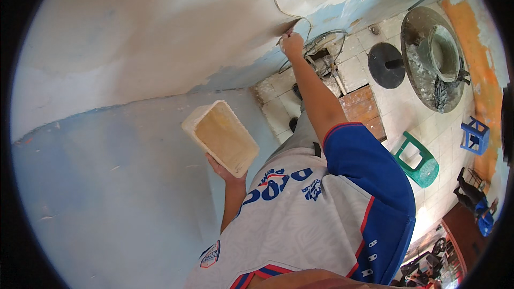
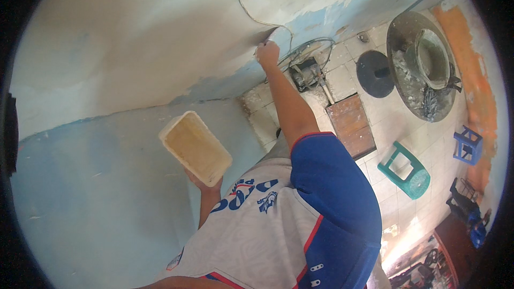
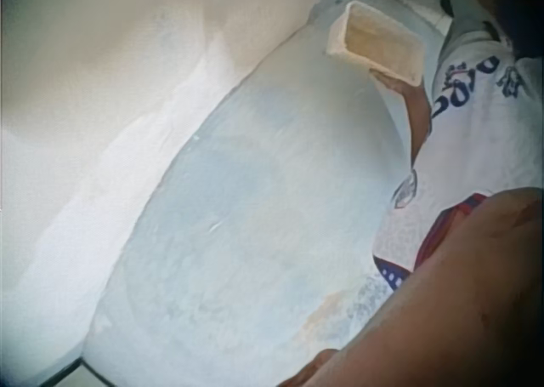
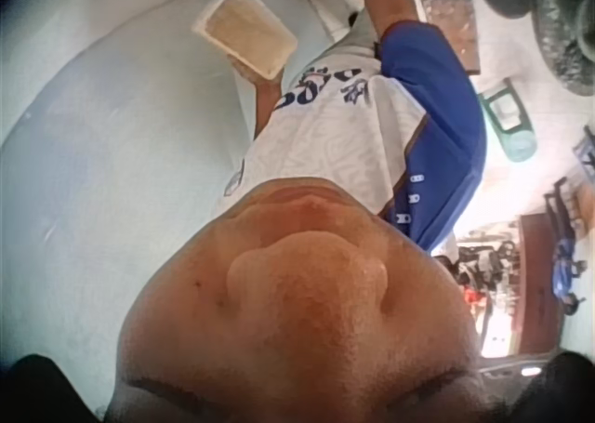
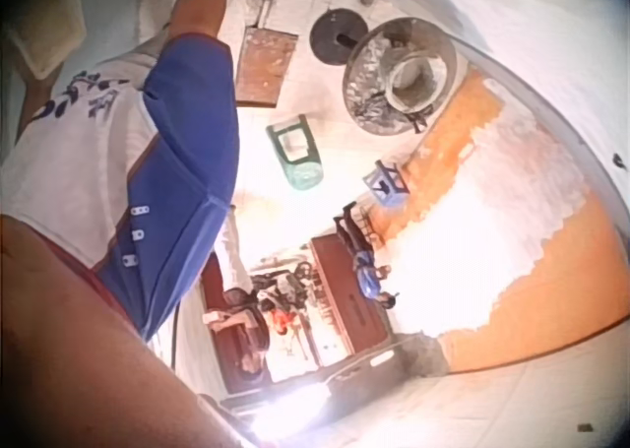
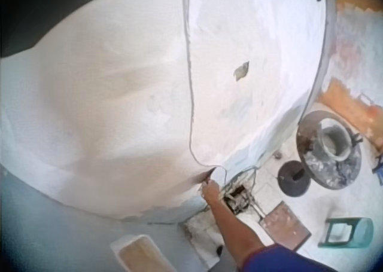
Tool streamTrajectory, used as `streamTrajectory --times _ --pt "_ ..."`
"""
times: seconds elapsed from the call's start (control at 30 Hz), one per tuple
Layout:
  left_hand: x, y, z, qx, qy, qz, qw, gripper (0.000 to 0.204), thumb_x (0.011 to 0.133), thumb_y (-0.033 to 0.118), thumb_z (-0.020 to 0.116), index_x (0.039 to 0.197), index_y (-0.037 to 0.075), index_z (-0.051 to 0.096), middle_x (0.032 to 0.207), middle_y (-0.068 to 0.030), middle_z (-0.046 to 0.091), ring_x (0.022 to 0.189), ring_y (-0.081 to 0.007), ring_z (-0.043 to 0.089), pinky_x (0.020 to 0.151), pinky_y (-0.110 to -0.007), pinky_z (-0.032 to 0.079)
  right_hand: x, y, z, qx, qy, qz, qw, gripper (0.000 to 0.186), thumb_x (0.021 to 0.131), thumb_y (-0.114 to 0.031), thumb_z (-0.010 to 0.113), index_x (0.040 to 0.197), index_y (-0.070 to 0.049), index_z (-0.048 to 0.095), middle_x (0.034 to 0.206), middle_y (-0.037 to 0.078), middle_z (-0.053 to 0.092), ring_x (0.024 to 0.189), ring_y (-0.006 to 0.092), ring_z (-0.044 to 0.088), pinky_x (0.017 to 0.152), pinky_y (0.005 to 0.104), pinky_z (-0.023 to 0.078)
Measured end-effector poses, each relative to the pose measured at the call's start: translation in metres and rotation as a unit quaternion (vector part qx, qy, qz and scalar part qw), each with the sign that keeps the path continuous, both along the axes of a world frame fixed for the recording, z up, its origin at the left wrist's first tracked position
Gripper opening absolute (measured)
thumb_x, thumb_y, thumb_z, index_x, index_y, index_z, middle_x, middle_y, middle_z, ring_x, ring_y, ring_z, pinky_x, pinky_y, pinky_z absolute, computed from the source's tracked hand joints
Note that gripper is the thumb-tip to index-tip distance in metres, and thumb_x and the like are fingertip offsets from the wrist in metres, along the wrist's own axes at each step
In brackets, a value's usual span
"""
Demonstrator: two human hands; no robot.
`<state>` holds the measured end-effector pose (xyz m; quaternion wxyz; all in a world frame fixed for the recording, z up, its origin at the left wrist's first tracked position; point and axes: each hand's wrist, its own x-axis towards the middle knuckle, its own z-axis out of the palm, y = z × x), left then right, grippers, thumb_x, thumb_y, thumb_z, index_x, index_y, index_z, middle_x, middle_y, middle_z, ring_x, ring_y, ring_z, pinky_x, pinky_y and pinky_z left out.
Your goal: The person applies white plaster to a crack in a wall using a red scraper, dipping the scraper into a plastic container for more material.
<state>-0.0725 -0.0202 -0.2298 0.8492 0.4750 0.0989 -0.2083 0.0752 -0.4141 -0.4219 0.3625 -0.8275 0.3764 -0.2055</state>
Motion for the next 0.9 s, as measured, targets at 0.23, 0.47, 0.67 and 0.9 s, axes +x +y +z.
streamTrajectory --times 0.23,0.47,0.67,0.9 --pt "0.015 -0.017 0.012 -0.107 0.031 -0.013 0.994 0.071 0.103 0.068 0.032 0.158 0.025 0.036 0.158 -0.0015 0.044 0.139 -0.0306 0.048 0.115 -0.051 0.042 -0.053 0.010 -0.088 0.246 -0.274 -0.103 0.924 0.018 0.099 -0.012 0.057 0.106 0.000 0.069 0.095 0.014 0.075 0.083 0.0309 0.073 0.077 0.0416 0.060" --pt "0.001 -0.015 0.012 -0.064 0.031 0.028 0.997 0.072 0.103 0.068 0.031 0.159 0.024 0.035 0.158 -0.0028 0.043 0.140 -0.0303 0.048 0.115 -0.050 0.042 -0.080 0.005 -0.031 0.595 -0.397 -0.127 0.687 0.021 0.104 -0.008 0.055 0.125 -0.004 0.058 0.113 0.010 0.070 0.095 0.0241 0.071 0.085 0.0378 0.060" --pt "0.005 -0.010 0.010 -0.154 0.059 0.028 0.986 0.073 0.102 0.068 0.034 0.160 0.023 0.034 0.160 -0.0039 0.042 0.142 -0.0312 0.045 0.116 -0.051 0.040 -0.138 0.042 0.075 0.587 -0.352 -0.049 0.727 0.020 0.105 -0.010 0.054 0.124 -0.006 0.058 0.115 0.010 0.070 0.101 0.0223 0.070 0.089 0.0385 0.058" --pt "0.010 -0.014 0.012 -0.210 0.042 -0.003 0.977 0.075 0.102 0.066 0.035 0.161 0.020 0.033 0.161 -0.0076 0.041 0.143 -0.0339 0.044 0.118 -0.054 0.036 -0.213 0.079 0.223 0.421 -0.456 0.073 0.781 0.033 0.102 -0.002 0.058 0.135 -0.004 0.057 0.125 0.009 0.067 0.108 0.0163 0.067 0.095 0.0341 0.056"
